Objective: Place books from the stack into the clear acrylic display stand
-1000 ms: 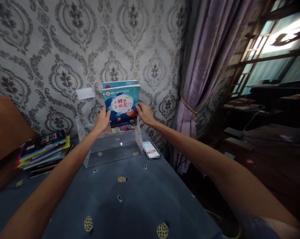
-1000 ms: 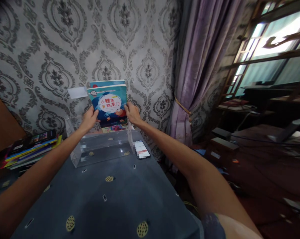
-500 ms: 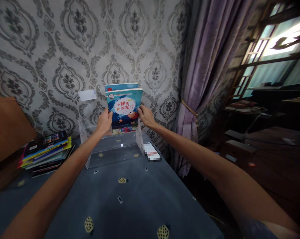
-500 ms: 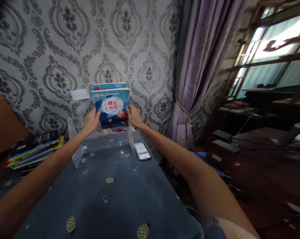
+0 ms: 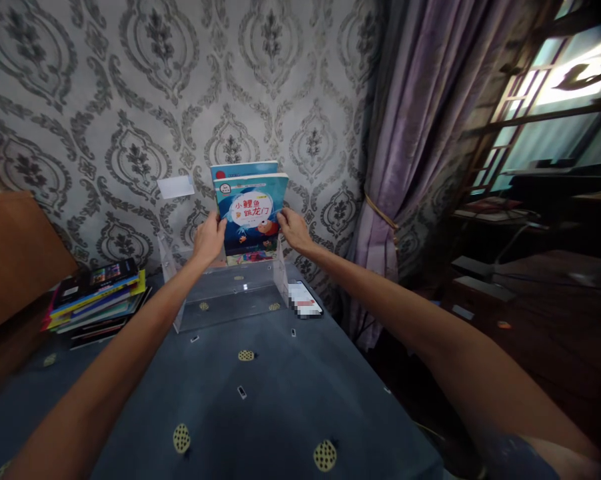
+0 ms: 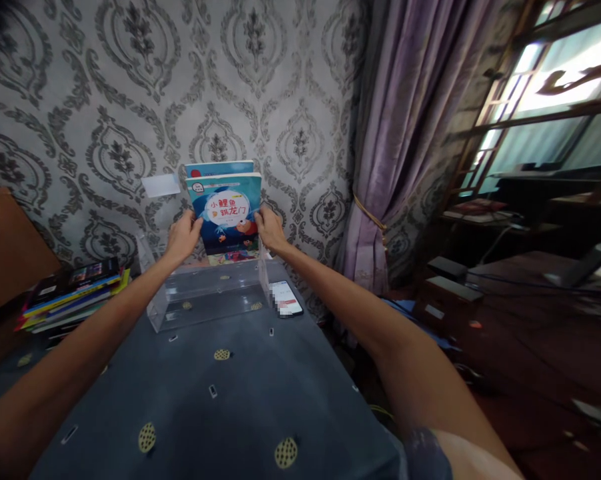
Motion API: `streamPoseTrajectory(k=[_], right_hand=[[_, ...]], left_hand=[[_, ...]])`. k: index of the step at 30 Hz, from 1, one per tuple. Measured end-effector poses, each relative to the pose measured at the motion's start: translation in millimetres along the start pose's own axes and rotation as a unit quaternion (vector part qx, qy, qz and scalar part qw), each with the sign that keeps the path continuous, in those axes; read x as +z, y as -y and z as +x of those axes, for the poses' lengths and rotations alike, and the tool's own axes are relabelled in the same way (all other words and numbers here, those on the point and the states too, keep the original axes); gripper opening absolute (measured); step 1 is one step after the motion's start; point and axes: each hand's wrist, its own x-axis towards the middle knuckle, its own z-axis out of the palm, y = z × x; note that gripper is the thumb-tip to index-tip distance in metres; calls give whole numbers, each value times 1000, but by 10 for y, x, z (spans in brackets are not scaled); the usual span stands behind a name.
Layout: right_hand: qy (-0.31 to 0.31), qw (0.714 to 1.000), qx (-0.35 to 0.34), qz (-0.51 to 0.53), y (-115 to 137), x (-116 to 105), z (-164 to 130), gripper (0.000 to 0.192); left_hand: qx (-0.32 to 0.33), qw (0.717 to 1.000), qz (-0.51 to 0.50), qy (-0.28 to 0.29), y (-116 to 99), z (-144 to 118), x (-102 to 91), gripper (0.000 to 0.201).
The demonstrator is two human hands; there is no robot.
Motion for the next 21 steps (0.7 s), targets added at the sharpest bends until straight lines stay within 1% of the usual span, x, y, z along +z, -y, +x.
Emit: streamPoseTrajectory(k=[12, 21], right_hand=[[-8, 1000, 8, -3, -21, 26, -5, 21], [-9, 1000, 10, 4, -32, 42, -7, 21]], left_hand=[[8, 1000, 19, 10, -11, 1, 3, 18], [5, 1000, 5, -4, 28, 8, 44, 15]])
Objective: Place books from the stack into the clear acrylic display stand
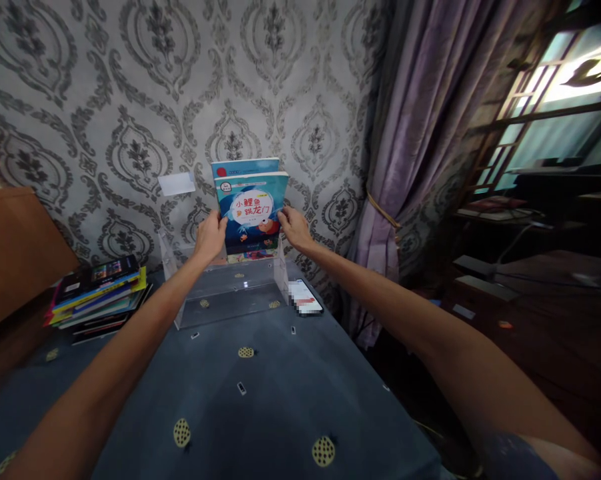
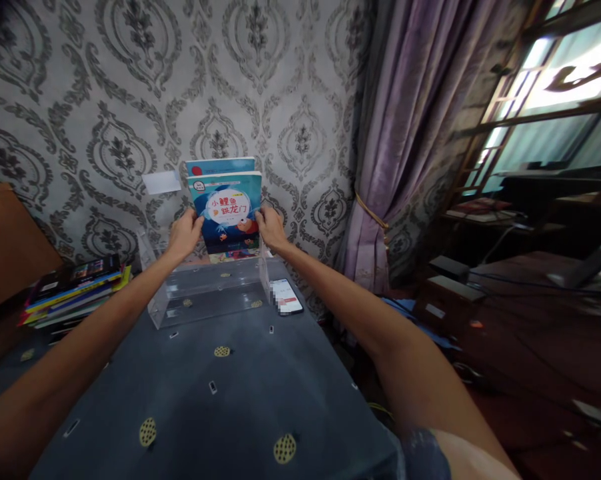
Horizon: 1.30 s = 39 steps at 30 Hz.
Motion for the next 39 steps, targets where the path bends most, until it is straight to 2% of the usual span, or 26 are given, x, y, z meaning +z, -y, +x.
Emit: streamPoseTrajectory(k=[12, 22, 30, 39], right_hand=[[1, 1000, 3, 10, -4, -2, -36, 23], [10, 1000, 13, 18, 0, -1, -77, 25], [21, 999, 33, 18, 9, -7, -115, 27], [26, 998, 52, 9, 19, 18, -148, 30]], left_hand=[[-5, 1000, 2, -4, 35, 8, 39, 16], [-12, 1000, 7, 20, -17, -15, 20, 13], [-42, 999, -4, 17, -51, -31, 26, 30], [-47, 997, 39, 46, -78, -42, -18, 34]])
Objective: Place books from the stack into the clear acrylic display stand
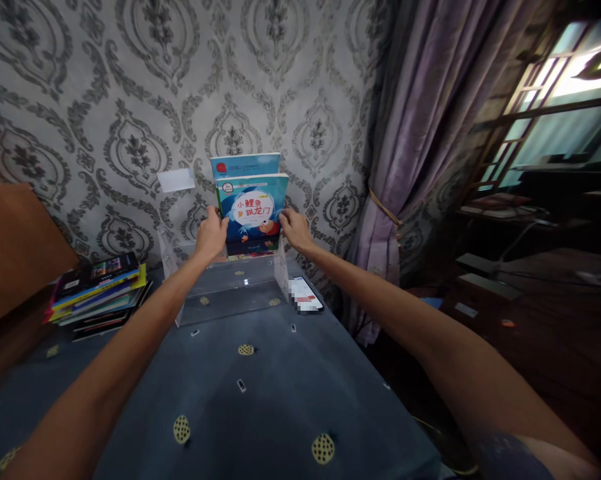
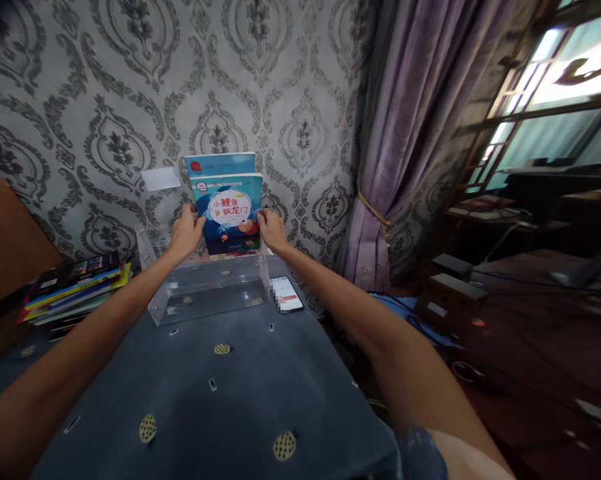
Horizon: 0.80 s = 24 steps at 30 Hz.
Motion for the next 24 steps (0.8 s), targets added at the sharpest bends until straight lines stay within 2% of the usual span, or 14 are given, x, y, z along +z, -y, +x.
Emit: streamPoseTrajectory(k=[24], right_hand=[[-6, 999, -11, -49, -111, 115, 0, 26]], left_hand=[[0, 1000, 12, 13, 12, -39, 20, 35]])
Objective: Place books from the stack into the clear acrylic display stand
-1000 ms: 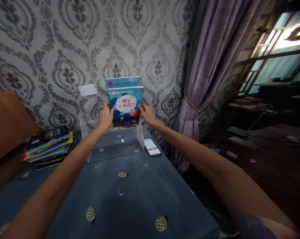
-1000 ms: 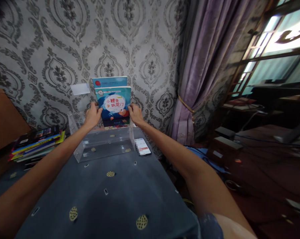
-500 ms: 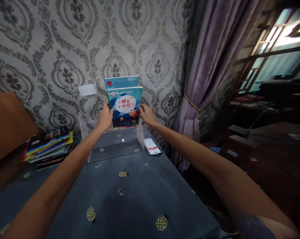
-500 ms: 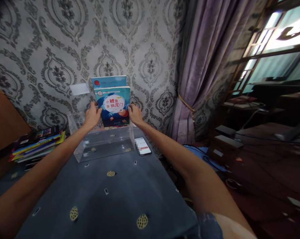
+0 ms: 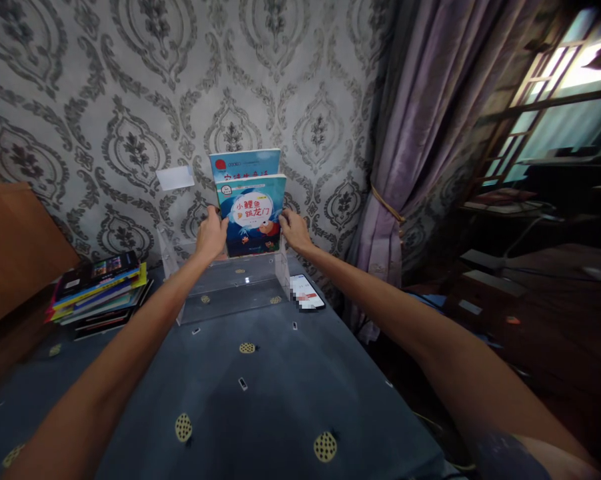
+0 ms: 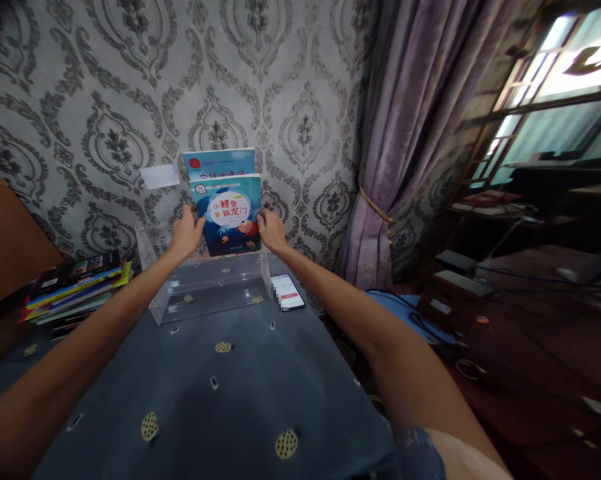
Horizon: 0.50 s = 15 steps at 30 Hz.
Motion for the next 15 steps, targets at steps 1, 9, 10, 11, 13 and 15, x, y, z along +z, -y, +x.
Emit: streamPoseTrajectory(k=[1, 9, 10, 11, 13, 15], right_hand=[[0, 1000, 0, -5, -7, 11, 1, 25], [9, 999, 5, -39, -41, 52, -4, 26], [10, 999, 7, -43, -39, 52, -6, 27], [11, 999, 8, -46, -35, 52, -8, 27], [13, 998, 13, -52, -22, 49, -15, 27], [16, 998, 17, -55, -4, 43, -24, 26]], left_hand=[[-2, 1000, 2, 2, 1, -6, -1, 35], [-6, 1000, -2, 13, 18, -28, 19, 35], [-4, 1000, -2, 14, 17, -28, 20, 35], [-1, 1000, 0, 15, 14, -30, 19, 35], [3, 1000, 4, 19, 4, -33, 17, 35], [0, 1000, 12, 23, -11, -37, 15, 35]])
